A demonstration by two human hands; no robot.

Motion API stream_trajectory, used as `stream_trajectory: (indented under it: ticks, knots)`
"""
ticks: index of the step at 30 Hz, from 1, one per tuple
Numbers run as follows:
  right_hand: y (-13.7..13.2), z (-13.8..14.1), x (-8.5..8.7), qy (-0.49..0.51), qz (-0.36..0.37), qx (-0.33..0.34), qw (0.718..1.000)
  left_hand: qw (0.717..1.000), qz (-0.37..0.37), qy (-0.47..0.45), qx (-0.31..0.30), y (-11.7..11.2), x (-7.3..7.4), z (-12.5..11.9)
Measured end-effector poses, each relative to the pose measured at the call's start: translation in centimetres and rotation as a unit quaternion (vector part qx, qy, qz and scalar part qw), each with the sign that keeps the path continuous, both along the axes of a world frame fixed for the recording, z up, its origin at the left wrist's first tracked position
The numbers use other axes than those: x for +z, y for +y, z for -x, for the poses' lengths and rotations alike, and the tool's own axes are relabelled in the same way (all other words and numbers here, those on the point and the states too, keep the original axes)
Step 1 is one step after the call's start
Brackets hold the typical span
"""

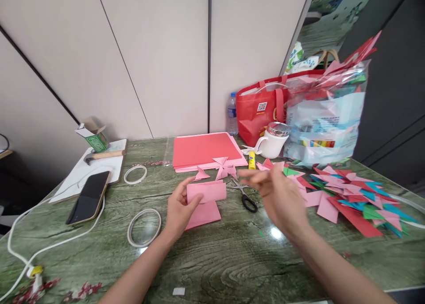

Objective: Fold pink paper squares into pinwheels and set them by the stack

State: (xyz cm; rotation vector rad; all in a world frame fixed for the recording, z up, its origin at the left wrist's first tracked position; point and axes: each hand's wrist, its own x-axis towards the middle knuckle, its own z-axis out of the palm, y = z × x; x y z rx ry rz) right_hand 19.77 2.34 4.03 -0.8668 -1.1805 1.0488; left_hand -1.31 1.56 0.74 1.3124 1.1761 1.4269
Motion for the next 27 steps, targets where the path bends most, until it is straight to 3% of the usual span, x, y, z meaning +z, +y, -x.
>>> stream_trajectory:
  ticks: [3, 7, 17, 27]
  knots:
    - [0.8, 1.5, -1.4, 0.000, 0.029, 0.034, 0.999, 1.000, 0.007, 0.002, -0.003, 0.0, -0.1, -0.1]
    - [0.7, 2.9, -3.4, -0.021, 0.056, 0.139, 0.988, 1.000, 0.020, 0.004, -0.023, -0.2, -0.1, -0.3]
    - [-0.4, 4.0, -5.5, -0.118, 0.044, 0.059, 0.990, 0.995, 0.063, 0.005, -0.081, -0.5, -0.4, -0.5]
    - [-0.7, 4.0, -5.3, -0.126, 0.062, 0.054, 0.989, 0.995, 0.079, 0.043, -0.046, -0.5, -0.1, -0.7]
